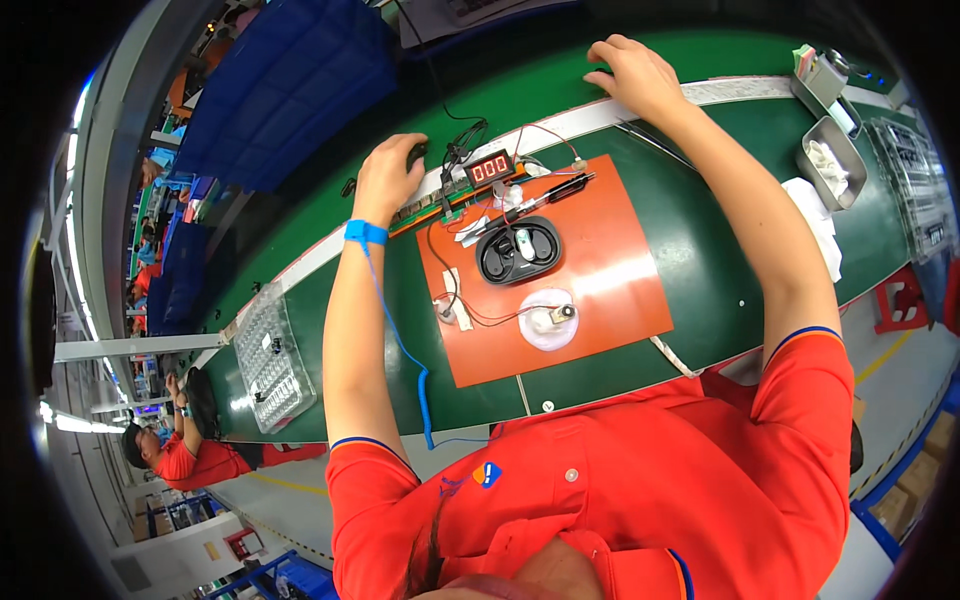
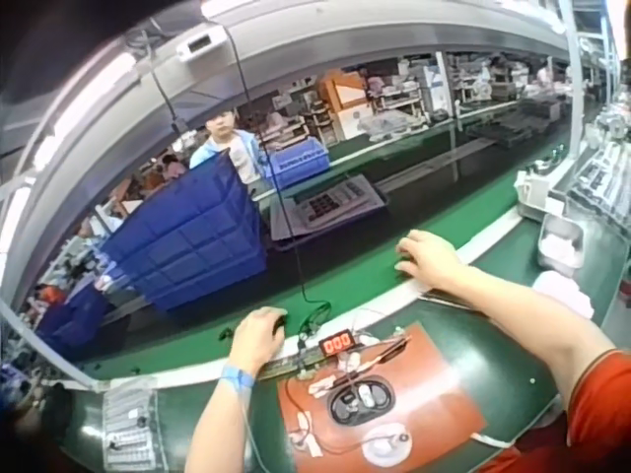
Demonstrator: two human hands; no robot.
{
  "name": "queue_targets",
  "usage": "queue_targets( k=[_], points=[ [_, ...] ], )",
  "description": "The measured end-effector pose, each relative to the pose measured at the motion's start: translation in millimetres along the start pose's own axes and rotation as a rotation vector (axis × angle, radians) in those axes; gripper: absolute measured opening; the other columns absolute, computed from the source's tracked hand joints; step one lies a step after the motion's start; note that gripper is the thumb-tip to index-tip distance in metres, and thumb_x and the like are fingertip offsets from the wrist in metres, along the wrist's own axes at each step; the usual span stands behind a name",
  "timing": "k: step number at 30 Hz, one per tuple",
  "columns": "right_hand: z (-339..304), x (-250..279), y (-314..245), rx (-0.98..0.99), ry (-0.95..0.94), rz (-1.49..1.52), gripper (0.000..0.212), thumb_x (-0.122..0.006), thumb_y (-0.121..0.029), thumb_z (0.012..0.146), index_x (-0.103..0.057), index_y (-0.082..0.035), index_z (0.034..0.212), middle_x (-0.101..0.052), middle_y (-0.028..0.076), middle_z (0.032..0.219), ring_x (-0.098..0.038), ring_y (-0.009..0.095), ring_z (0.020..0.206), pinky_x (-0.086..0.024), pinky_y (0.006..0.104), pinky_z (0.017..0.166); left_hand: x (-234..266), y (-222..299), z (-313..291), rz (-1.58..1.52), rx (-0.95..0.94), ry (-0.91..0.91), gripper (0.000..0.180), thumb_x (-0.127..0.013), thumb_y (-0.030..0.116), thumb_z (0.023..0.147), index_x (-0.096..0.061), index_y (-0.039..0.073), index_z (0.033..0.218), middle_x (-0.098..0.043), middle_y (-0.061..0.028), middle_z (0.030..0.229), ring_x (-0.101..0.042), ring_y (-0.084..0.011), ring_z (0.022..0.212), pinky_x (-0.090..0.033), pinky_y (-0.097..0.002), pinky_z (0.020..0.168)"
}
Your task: Assembling and testing small electronic components on a factory production line.
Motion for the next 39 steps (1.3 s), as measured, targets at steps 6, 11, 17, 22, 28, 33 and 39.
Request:
queue_targets(
  k=[6, 11, 17, 22, 28, 33, 39],
  points=[
    [-65, 41, -107, 0.425, -0.186, 0.513, 0.037, -0.078, -0.025, 0.076, -0.064, -0.005, 0.105, -0.064, 0.010, 0.098, -0.060, 0.030, 0.093, -0.047, 0.0389, 0.082, -1, -4, 1, 0.062, 0.086, 0.120, 0.024, -0.068, 0.008, 0.081, -0.065, 0.004, 0.105, -0.071, -0.0125, 0.093, -0.069, -0.0295, 0.086, -0.056, -0.0395, 0.074],
    [-102, 44, -138, 0.430, -0.249, 0.462, 0.042, -0.081, -0.030, 0.071, -0.064, -0.007, 0.103, -0.061, 0.008, 0.099, -0.056, 0.029, 0.093, -0.044, 0.0393, 0.083, 28, 37, -12, -0.485, 0.332, 0.290, 0.017, -0.067, 0.010, 0.088, -0.064, 0.002, 0.102, -0.071, -0.0093, 0.080, -0.069, -0.0173, 0.068, -0.054, -0.0303, 0.061],
    [-108, 42, -144, 0.377, -0.240, 0.421, 0.043, -0.081, -0.030, 0.072, -0.062, -0.007, 0.104, -0.058, 0.007, 0.098, -0.054, 0.029, 0.092, -0.044, 0.0408, 0.081, 44, 103, -44, -0.926, 0.416, 0.217, 0.012, -0.066, 0.013, 0.091, -0.060, 0.002, 0.093, -0.062, -0.0047, 0.061, -0.053, -0.0052, 0.050, -0.041, -0.0229, 0.048],
    [-111, 38, -153, 0.272, -0.228, 0.379, 0.040, -0.079, -0.027, 0.075, -0.060, -0.007, 0.104, -0.057, 0.008, 0.097, -0.053, 0.029, 0.091, -0.042, 0.0404, 0.080, 47, 125, -53, -0.887, 0.329, 0.099, 0.010, -0.064, 0.012, 0.091, -0.059, 0.003, 0.091, -0.054, -0.0010, 0.053, -0.045, -0.0042, 0.048, -0.035, -0.0220, 0.047],
    [-112, 36, -153, 0.259, -0.255, 0.375, 0.037, -0.077, -0.025, 0.076, -0.059, -0.006, 0.103, -0.056, 0.008, 0.097, -0.053, 0.030, 0.091, -0.041, 0.0399, 0.080, 46, 125, -57, -0.862, 0.326, 0.062, 0.010, -0.064, 0.012, 0.091, -0.059, 0.003, 0.090, -0.052, -0.0016, 0.052, -0.045, -0.0050, 0.047, -0.035, -0.0234, 0.046],
    [-115, 33, -153, 0.243, -0.213, 0.398, 0.037, -0.077, -0.025, 0.076, -0.058, -0.006, 0.101, -0.055, 0.009, 0.095, -0.052, 0.029, 0.090, -0.041, 0.0398, 0.080, 48, 135, -57, -0.875, 0.315, -0.010, 0.010, -0.064, 0.012, 0.090, -0.059, 0.003, 0.089, -0.052, -0.0023, 0.052, -0.045, -0.0058, 0.047, -0.035, -0.0246, 0.046],
    [-119, 33, -155, 0.220, -0.165, 0.445, 0.036, -0.076, -0.022, 0.076, -0.057, -0.006, 0.101, -0.054, 0.009, 0.092, -0.052, 0.028, 0.087, -0.040, 0.0402, 0.081, 47, 138, -60, -0.828, 0.295, -0.048, 0.010, -0.064, 0.012, 0.090, -0.059, 0.003, 0.090, -0.053, -0.0030, 0.053, -0.047, -0.0069, 0.047, -0.036, -0.0256, 0.046]
  ],
)
Point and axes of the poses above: each hand's wrist, its own z-axis towards the middle knuckle, its own x-axis out of the back of the hand, y = z × x, the point moved 1 cm from there along z, towards the middle knuckle
